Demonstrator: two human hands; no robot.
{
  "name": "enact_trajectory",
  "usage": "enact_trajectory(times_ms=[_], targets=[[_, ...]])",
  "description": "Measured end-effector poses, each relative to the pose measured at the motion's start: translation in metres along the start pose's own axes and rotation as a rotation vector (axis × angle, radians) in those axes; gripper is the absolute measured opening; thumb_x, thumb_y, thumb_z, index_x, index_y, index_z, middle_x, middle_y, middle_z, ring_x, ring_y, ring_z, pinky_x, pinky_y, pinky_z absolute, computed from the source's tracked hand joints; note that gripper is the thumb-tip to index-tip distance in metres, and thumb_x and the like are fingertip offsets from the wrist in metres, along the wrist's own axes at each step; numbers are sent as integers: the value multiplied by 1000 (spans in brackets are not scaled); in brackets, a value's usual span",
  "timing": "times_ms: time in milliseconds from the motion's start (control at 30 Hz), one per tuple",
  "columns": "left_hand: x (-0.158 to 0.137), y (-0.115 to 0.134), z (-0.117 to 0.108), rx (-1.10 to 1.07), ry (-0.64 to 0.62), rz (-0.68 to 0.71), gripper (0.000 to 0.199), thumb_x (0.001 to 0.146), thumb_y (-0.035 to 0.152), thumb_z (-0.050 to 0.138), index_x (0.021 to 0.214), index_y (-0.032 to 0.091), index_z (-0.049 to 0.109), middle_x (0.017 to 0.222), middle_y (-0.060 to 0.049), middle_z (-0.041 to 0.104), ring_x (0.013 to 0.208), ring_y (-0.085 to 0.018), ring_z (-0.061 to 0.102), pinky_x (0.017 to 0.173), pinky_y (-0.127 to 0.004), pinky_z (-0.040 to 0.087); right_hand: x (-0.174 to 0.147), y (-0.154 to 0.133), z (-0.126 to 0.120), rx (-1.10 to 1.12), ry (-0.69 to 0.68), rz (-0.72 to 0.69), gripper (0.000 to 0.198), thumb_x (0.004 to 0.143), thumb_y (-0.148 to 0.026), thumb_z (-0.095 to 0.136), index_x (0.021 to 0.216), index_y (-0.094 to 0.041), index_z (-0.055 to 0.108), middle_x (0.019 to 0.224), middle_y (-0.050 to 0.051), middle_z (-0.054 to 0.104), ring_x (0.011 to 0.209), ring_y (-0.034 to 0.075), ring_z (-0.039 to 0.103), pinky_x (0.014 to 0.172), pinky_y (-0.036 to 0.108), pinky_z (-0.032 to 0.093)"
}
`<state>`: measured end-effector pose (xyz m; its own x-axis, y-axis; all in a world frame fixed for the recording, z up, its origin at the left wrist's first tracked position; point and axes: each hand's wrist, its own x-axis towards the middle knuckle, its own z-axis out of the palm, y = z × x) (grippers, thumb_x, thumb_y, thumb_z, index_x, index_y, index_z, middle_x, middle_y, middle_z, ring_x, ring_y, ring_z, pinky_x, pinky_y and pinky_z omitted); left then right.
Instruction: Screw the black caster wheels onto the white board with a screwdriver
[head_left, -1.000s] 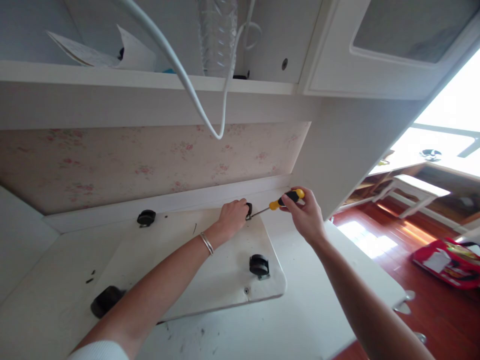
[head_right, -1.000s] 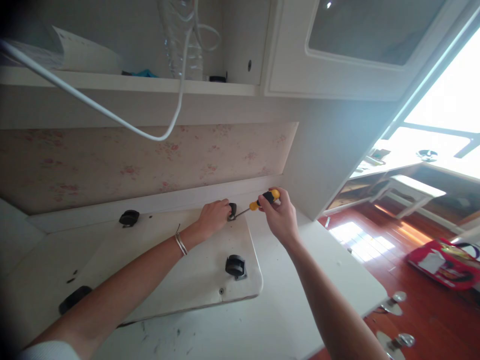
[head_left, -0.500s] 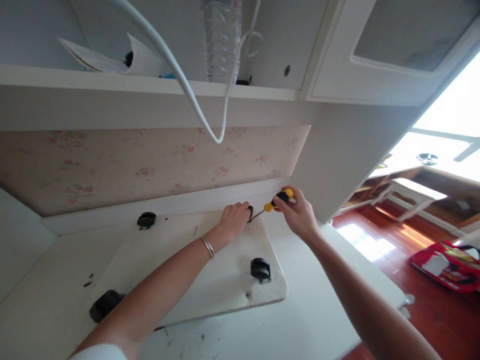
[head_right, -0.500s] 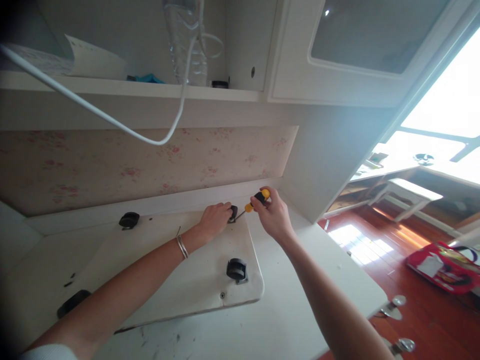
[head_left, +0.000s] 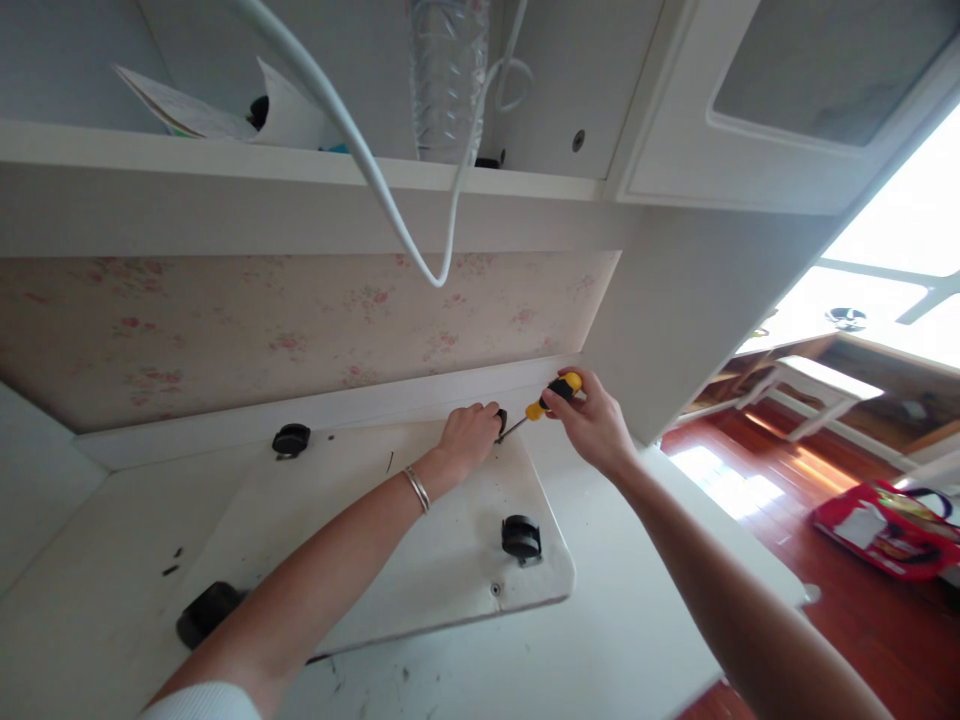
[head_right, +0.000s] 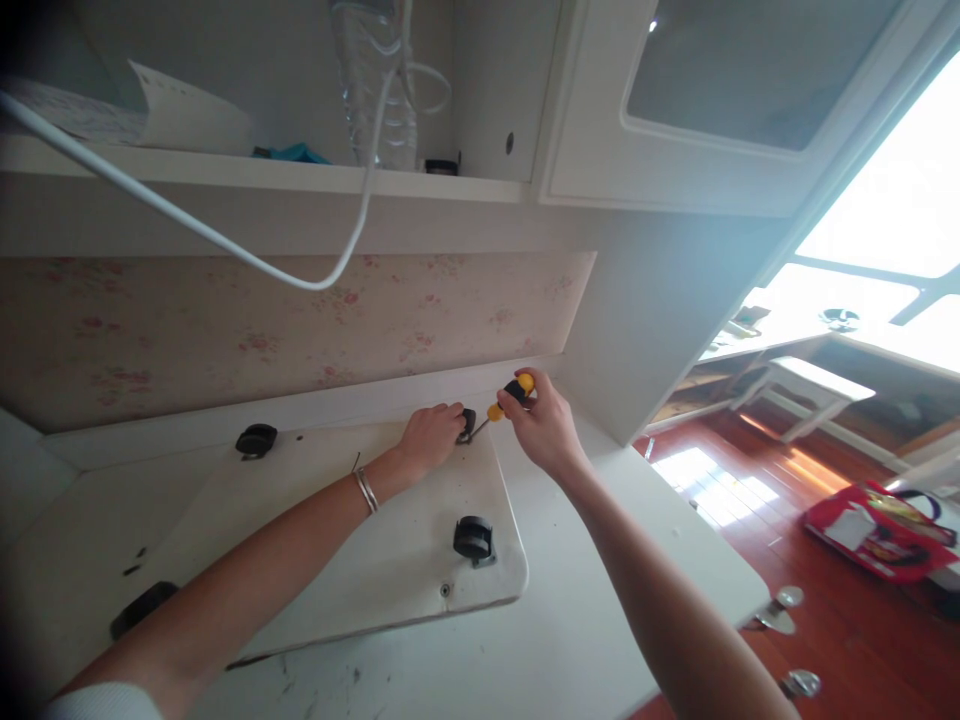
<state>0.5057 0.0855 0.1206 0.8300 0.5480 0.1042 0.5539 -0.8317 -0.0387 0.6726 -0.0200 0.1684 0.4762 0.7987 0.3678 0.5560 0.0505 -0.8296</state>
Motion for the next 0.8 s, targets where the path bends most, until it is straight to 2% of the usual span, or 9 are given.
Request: enact_trajectory(times_ms=[600,800], targets=[[-1,-4,-2,-6,13,39,14,97,19,53,106,14,63,104,-6,64,95,-20,62,80,-37,54,1,-4,0,-62,-12,-7,42,83,-51,63,115,-26,53,94,2,68,76,22,71,75,41,57],[0,-5,2,-6,22,38,14,97,20,53,106,15,63,107,-6,64,95,-20,62,81,-38,54,2,-9,1,-105,-53,-26,39,85,-48,61,115,-26,52,95,3,68,80,22,71,76,39,55]])
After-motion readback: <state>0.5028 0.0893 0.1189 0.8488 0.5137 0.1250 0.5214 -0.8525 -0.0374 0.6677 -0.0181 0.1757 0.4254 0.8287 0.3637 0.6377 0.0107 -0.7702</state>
